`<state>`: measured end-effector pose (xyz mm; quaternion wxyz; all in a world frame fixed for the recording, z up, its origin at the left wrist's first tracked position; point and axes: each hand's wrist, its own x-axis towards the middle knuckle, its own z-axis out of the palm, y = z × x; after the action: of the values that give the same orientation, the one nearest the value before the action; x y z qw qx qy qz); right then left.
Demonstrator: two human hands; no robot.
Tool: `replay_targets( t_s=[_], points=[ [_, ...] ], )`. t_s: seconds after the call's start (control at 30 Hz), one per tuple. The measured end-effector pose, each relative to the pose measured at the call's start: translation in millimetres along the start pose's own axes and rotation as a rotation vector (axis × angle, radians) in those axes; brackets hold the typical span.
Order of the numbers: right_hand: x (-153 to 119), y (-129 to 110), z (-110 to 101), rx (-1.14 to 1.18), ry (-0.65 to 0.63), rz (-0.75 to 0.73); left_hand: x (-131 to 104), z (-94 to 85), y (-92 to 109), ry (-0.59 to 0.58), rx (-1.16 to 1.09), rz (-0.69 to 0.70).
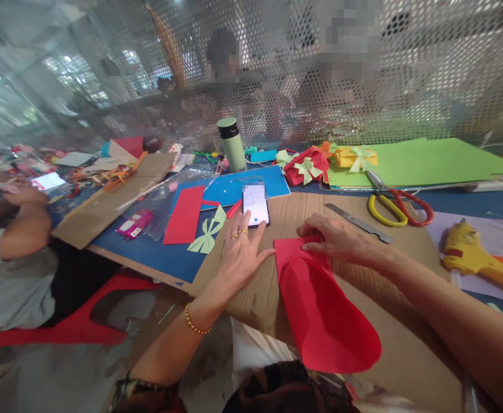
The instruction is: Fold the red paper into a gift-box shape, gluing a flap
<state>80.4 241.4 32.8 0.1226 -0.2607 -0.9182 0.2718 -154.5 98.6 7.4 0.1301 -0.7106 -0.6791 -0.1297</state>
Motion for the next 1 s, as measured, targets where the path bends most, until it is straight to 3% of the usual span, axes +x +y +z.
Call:
replay_targets(
  t_s=[0.43,0.8,1.0],
  points=[
    [0.0,4.6,3.3,0.013,0.033,-0.015,-0.5,2.7,-1.4,0.033,0.003,0.015],
    [-0.7,2.7,0.8,-0.001,0.009,-0.005,1.9,-0.9,0.4,-0.050,-0.004,-0.030],
    [-0.6,3.7,2.4,0.002,0.029,-0.025,2.1,-2.1,2.2,-0.040,0.027,-0.033]
  ],
)
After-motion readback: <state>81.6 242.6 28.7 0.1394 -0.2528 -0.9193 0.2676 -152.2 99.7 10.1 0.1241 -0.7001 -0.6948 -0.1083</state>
